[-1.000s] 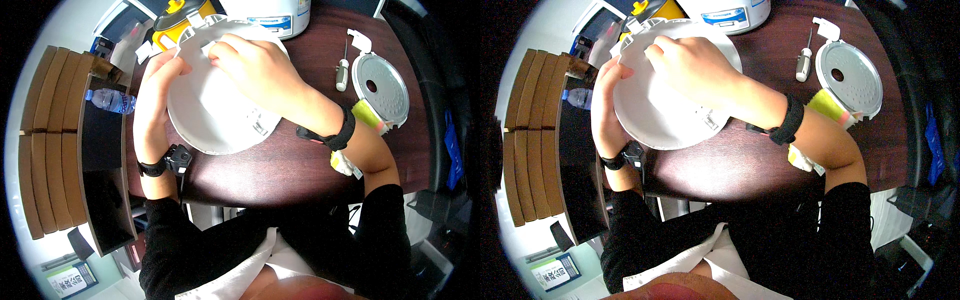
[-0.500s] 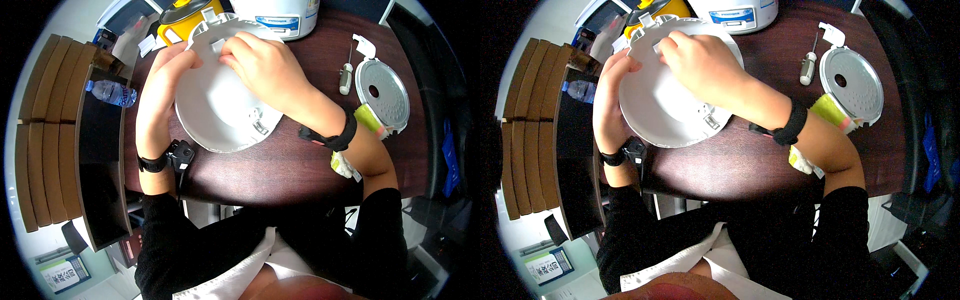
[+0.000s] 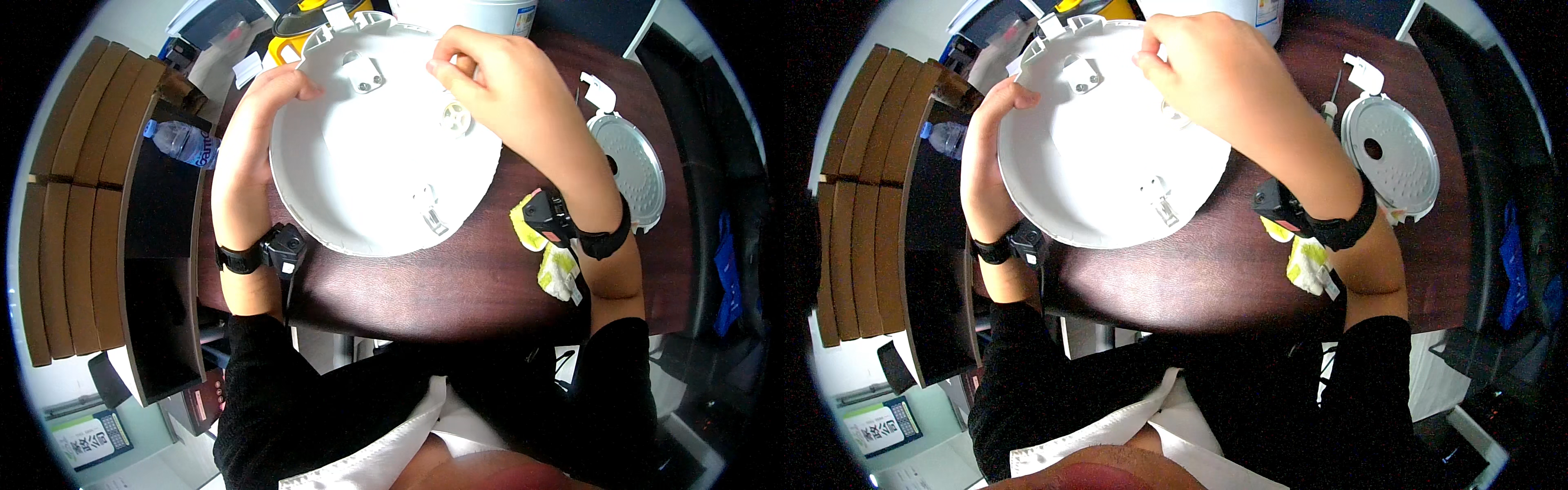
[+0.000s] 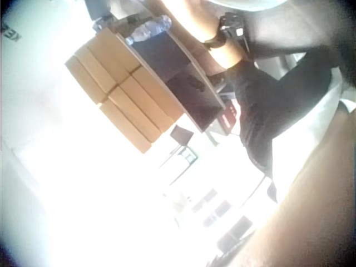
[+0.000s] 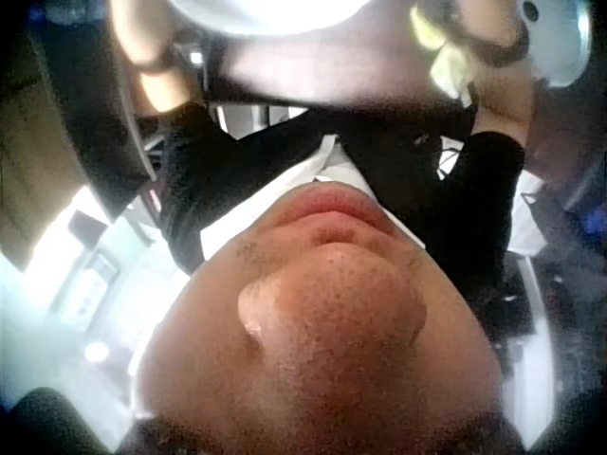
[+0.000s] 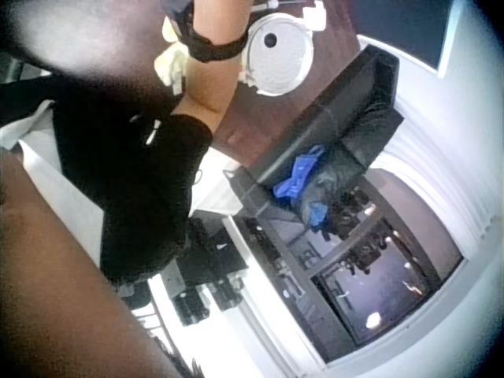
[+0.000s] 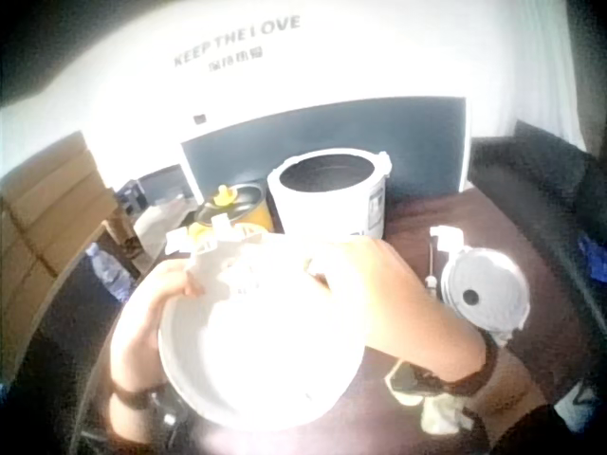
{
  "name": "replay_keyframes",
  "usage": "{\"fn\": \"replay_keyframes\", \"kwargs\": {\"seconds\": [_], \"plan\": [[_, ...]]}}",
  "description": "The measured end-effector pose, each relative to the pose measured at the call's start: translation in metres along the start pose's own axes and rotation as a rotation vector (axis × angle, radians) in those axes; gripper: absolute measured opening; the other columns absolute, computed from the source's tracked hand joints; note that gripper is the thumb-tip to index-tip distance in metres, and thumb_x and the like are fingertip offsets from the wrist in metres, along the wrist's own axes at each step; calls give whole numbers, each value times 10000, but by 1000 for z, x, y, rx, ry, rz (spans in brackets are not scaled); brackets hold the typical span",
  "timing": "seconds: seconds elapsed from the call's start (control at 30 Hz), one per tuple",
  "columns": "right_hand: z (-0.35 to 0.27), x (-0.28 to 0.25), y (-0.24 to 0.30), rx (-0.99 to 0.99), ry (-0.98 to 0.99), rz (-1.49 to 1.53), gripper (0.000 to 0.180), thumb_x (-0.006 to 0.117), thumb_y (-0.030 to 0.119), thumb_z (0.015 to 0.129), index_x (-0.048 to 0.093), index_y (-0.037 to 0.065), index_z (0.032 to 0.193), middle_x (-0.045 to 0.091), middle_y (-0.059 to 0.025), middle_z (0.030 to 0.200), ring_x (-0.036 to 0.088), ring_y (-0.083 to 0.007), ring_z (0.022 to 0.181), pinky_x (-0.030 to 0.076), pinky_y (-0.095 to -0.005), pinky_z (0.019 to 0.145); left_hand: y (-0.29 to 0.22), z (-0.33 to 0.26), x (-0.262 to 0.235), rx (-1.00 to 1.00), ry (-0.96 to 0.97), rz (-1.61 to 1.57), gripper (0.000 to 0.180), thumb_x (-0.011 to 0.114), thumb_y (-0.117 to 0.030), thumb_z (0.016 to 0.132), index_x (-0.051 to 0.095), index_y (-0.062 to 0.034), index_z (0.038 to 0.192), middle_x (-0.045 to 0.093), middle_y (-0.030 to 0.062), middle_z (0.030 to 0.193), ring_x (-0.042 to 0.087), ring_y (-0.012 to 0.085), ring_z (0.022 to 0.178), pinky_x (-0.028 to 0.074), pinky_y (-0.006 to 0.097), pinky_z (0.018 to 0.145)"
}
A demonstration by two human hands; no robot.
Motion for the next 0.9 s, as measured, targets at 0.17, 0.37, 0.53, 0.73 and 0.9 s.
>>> {"fn": "replay_keyframes", "kwargs": {"seconds": [0.17,0.37,0.53,0.73,0.9], "plan": [[-4,-22,-5,104,240,1,168,570,183,875,587,21,834,497,-45,559,403,-85,445,303,-264,436,6,-2,2,-120,-18,-124,168,547,-184,826,618,-50,897,581,63,998,548,161,913,415,252,801],[-25,-51,-56,489,468,-42,203,536,214,902,575,31,821,457,29,552,426,-49,443,356,-215,424,28,-2,-2,78,69,-56,303,592,-223,803,615,-30,1036,600,88,1004,571,165,896,431,243,779],[-60,-40,-139,615,731,-304,144,593,148,830,569,7,807,549,-46,573,525,-130,432,434,-289,404,28,10,11,-559,132,-124,370,570,-248,788,607,-9,1068,606,82,933,561,151,862,412,228,753],[-80,-8,-171,431,944,-613,190,647,203,732,653,24,796,641,-156,704,638,-279,640,515,-374,602,29,6,9,-514,126,-102,371,529,-241,799,602,1,1070,608,71,919,553,140,857,405,240,761],[-84,0,-184,382,984,-658,277,676,230,674,668,-13,807,651,-199,788,642,-342,776,520,-413,701,29,5,9,-485,150,-61,361,512,-246,809,604,-3,1058,611,64,882,564,138,810,414,234,722]]}}
Point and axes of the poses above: each hand's wrist, its own z-axis towards the middle knuckle, its own x-axis out of the palm, y = z × x, the point moved 5 cm from there along z, towards the middle knuckle
